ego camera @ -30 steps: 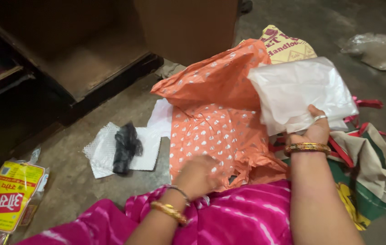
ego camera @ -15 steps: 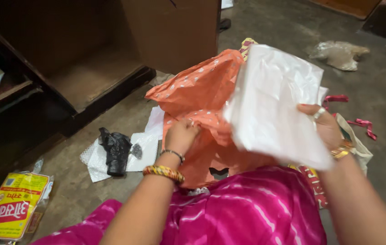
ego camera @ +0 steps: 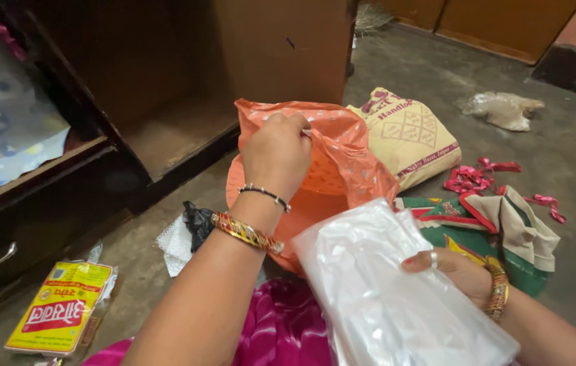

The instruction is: The person unboxes various items from plastic bags and wrapping, smoothing out a small orange garment and setting aside multiple white plastic packets, bubble wrap, and other packaging materials on the floor.

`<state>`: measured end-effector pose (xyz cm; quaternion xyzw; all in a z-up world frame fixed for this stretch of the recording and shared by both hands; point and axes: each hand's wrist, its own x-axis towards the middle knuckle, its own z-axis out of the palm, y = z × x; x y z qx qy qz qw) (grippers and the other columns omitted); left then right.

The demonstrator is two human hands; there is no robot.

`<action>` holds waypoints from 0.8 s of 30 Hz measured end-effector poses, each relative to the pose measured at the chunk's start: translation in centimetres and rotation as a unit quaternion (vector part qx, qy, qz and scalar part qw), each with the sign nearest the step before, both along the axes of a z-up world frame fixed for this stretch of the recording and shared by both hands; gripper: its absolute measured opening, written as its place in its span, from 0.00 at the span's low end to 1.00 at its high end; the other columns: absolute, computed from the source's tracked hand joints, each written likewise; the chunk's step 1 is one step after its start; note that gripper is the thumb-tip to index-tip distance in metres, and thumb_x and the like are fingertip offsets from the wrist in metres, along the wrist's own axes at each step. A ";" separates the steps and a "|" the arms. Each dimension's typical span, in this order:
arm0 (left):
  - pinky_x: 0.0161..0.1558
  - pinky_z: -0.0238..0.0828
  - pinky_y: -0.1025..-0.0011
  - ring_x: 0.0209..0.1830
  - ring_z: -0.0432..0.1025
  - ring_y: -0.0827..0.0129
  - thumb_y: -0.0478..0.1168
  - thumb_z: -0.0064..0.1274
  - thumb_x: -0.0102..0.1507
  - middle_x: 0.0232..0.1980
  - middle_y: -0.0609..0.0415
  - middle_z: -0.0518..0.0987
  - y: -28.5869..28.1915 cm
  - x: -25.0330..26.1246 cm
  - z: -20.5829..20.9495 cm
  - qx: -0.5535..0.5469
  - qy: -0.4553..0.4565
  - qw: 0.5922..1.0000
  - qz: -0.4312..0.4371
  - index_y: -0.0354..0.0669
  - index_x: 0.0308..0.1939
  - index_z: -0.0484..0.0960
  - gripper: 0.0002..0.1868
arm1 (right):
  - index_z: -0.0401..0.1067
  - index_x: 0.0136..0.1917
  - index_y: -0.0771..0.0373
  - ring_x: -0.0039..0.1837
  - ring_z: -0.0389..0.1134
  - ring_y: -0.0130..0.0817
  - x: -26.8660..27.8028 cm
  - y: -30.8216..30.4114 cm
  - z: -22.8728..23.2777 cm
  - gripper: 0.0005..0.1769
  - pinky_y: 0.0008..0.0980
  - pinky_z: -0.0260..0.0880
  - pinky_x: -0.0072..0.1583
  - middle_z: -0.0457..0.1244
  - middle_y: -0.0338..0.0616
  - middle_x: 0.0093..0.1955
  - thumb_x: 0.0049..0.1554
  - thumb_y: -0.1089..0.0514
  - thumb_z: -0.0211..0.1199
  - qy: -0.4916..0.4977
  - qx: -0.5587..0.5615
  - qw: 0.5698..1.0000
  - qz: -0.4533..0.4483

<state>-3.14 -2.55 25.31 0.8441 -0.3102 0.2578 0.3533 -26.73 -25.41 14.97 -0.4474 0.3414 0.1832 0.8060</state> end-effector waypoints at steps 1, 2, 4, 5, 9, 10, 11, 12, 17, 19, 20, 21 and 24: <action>0.41 0.74 0.55 0.39 0.78 0.52 0.41 0.53 0.61 0.42 0.49 0.82 0.5 -0.4 0.2 0.008 -0.026 1.000 -0.014 0.46 0.38 0.85 0.07 | 0.75 0.51 0.69 0.41 0.73 0.40 0.1 0.3 0.6 0.17 0.43 0.76 0.48 0.72 0.51 0.43 0.49 0.58 0.63 -0.026 -0.012 1.000 -0.001; 0.41 0.74 0.55 0.39 0.78 0.52 0.41 0.53 0.61 0.42 0.49 0.82 1.0 -0.6 0.3 0.005 -0.028 1.000 -0.012 0.46 0.38 0.85 0.07 | 0.75 0.51 0.69 0.41 0.73 0.40 0.3 0.5 1.2 0.17 0.43 0.76 0.48 0.72 0.51 0.43 0.49 0.58 0.63 -0.028 -0.014 1.000 0.001; 0.39 0.74 0.54 0.38 0.78 0.51 0.44 0.56 0.60 0.38 0.46 0.81 1.5 -1.2 0.2 0.082 -0.079 0.993 -0.033 0.44 0.35 0.83 0.08 | 0.73 0.50 0.70 0.40 0.74 0.43 0.8 0.5 2.6 0.21 0.45 0.76 0.47 0.72 0.55 0.42 0.49 0.51 0.61 -0.051 -0.015 0.995 -0.086; 0.39 0.74 0.54 0.38 0.78 0.51 0.44 0.56 0.60 0.38 0.46 0.81 1.6 -1.6 0.1 0.079 -0.081 0.993 -0.033 0.44 0.35 0.83 0.08 | 0.73 0.50 0.70 0.40 0.74 0.43 1.2 0.7 3.0 0.21 0.45 0.76 0.47 0.72 0.55 0.42 0.49 0.51 0.61 -0.053 -0.017 0.995 -0.086; 0.36 0.74 0.52 0.36 0.78 0.51 0.42 0.53 0.62 0.36 0.46 0.82 0.4 -4.3 -1.1 0.102 -0.044 0.991 -0.073 0.44 0.33 0.82 0.08 | 0.74 0.53 0.68 0.46 0.75 0.42 3.1 2.8 2.3 0.18 0.45 0.77 0.52 0.72 0.51 0.46 0.55 0.53 0.57 -0.164 -0.064 0.971 -0.165; 0.35 0.74 0.52 0.35 0.78 0.51 0.43 0.51 0.63 0.35 0.46 0.81 -0.1 -5.1 -1.4 0.127 -0.021 0.989 -0.080 0.45 0.33 0.82 0.08 | 0.74 0.53 0.66 0.47 0.76 0.40 3.7 3.2 1.8 0.16 0.45 0.77 0.53 0.72 0.49 0.47 0.55 0.55 0.57 -0.185 -0.078 0.968 -0.151; 0.35 0.74 0.52 0.35 0.78 0.51 0.43 0.51 0.63 0.35 0.46 0.81 -0.3 -5.8 -1.8 0.126 -0.022 0.989 -0.079 0.45 0.33 0.82 0.08 | 0.74 0.51 0.67 0.45 0.75 0.41 4.3 4.1 0.8 0.14 0.45 0.77 0.51 0.72 0.51 0.46 0.56 0.56 0.59 -0.186 -0.035 0.976 -0.107; 0.35 0.74 0.52 0.35 0.78 0.51 0.42 0.50 0.63 0.35 0.46 0.82 -0.4 -6.4 -2.1 0.098 -0.016 0.991 -0.095 0.45 0.34 0.83 0.08 | 0.74 0.48 0.68 0.44 0.75 0.42 4.6 4.8 -0.2 0.11 0.44 0.78 0.49 0.72 0.53 0.45 0.56 0.58 0.60 -0.187 0.009 0.980 -0.062; 0.35 0.74 0.53 0.36 0.78 0.52 0.40 0.49 0.62 0.35 0.47 0.82 1.4 -6.4 -2.6 0.091 -0.024 0.991 -0.091 0.45 0.35 0.83 0.07 | 0.75 0.49 0.70 0.41 0.73 0.41 7.6 6.8 -3.0 0.12 0.42 0.77 0.45 0.71 0.52 0.43 0.56 0.59 0.62 -0.106 -0.057 0.992 -0.037; 0.36 0.74 0.53 0.36 0.78 0.51 0.42 0.50 0.61 0.35 0.47 0.83 3.1 -6.0 -2.8 0.096 -0.006 0.988 -0.120 0.47 0.34 0.83 0.08 | 0.74 0.51 0.71 0.41 0.73 0.41 9.0 7.1 -3.6 0.12 0.41 0.76 0.44 0.70 0.51 0.43 0.57 0.60 0.63 -0.123 -0.120 0.981 -0.091; 0.36 0.74 0.53 0.36 0.78 0.51 0.42 0.50 0.61 0.35 0.47 0.83 3.4 -6.2 -3.0 0.097 -0.007 0.988 -0.117 0.47 0.34 0.83 0.08 | 0.73 0.53 0.67 0.43 0.72 0.41 9.4 7.3 -3.8 0.12 0.43 0.76 0.45 0.69 0.49 0.44 0.56 0.60 0.62 -0.179 -0.116 0.966 -0.148; 0.35 0.73 0.52 0.35 0.78 0.50 0.40 0.50 0.61 0.35 0.46 0.83 3.5 -6.8 -3.4 0.101 0.007 0.986 -0.131 0.47 0.35 0.84 0.07 | 0.72 0.56 0.64 0.44 0.72 0.41 9.7 7.4 -3.8 0.14 0.44 0.76 0.46 0.68 0.46 0.46 0.56 0.60 0.61 -0.233 -0.113 0.944 -0.204; 0.35 0.73 0.52 0.34 0.78 0.49 0.40 0.50 0.60 0.33 0.45 0.82 3.0 -9.3 -4.6 0.096 0.039 0.980 -0.169 0.48 0.37 0.84 0.08 | 0.72 0.56 0.63 0.45 0.72 0.40 11.2 9.8 -4.5 0.14 0.44 0.76 0.46 0.68 0.46 0.46 0.56 0.60 0.61 -0.239 -0.109 0.946 -0.189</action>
